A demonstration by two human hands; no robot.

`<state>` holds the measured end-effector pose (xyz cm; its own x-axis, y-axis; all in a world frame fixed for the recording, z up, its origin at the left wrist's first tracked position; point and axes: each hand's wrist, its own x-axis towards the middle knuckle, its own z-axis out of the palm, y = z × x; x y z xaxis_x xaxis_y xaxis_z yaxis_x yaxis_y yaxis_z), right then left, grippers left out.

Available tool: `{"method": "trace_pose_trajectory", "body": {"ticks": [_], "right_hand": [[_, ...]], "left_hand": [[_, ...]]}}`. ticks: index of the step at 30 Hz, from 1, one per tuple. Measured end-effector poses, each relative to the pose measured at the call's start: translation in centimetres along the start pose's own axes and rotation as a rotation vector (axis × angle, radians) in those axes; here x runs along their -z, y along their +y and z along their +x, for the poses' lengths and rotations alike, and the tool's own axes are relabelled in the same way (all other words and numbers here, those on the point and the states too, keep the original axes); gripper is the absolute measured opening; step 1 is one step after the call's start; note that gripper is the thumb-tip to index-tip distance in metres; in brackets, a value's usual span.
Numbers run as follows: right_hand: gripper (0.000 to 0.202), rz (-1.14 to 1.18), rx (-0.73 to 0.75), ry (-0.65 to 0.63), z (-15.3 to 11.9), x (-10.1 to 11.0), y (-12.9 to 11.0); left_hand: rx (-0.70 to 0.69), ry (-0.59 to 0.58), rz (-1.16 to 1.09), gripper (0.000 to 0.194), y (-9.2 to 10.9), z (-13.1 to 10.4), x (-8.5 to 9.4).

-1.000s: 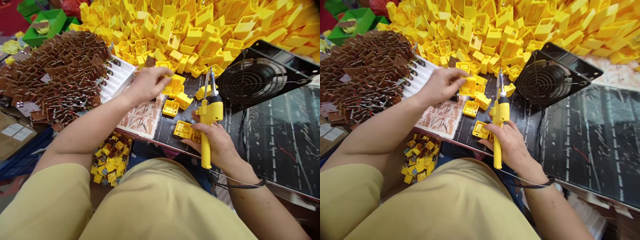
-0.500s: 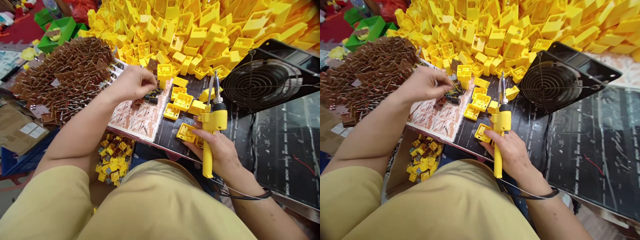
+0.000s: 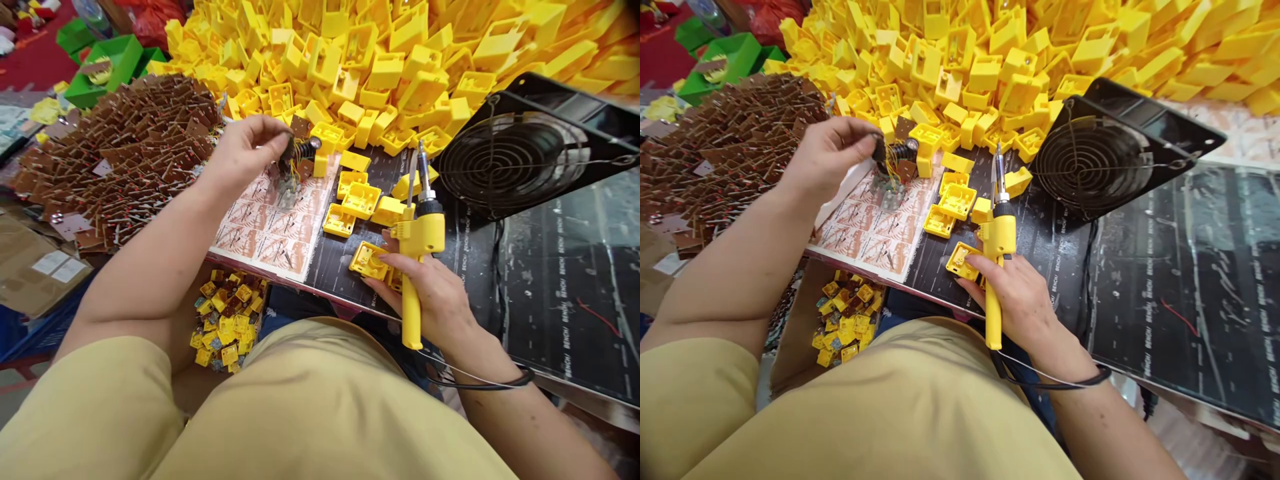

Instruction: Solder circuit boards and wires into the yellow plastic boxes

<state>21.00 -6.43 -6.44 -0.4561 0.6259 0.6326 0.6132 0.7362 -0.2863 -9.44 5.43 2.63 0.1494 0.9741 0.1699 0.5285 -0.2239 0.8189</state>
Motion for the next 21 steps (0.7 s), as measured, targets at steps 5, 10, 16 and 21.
{"method": "trace_pose_trajectory", "body": {"ticks": [5, 10, 16, 21], "right_hand": [[0.04, -0.004, 0.01, -0.011, 0.2, 0.1, 0.0], [0.039, -0.004, -0.003, -0.003, 0.2, 0.1, 0.0], [0.04, 0.012, 0.005, 0.008, 0.3, 0.1, -0.1], [0.04, 0.007, 0.009, 0.024, 0.3, 0.1, -0.1]], "left_hand": [[0.167, -0.008, -0.29, 0.04, 3.4, 1.7, 2.1], [0.051, 0.006, -0.288, 0.058, 6.8, 3.9, 3.9], [0.264, -0.128, -0.468, 0.047, 4.1, 2.2, 1.4], [0.199, -0.296, -0.2, 0.044, 1.1, 0.6, -0.4]]}}
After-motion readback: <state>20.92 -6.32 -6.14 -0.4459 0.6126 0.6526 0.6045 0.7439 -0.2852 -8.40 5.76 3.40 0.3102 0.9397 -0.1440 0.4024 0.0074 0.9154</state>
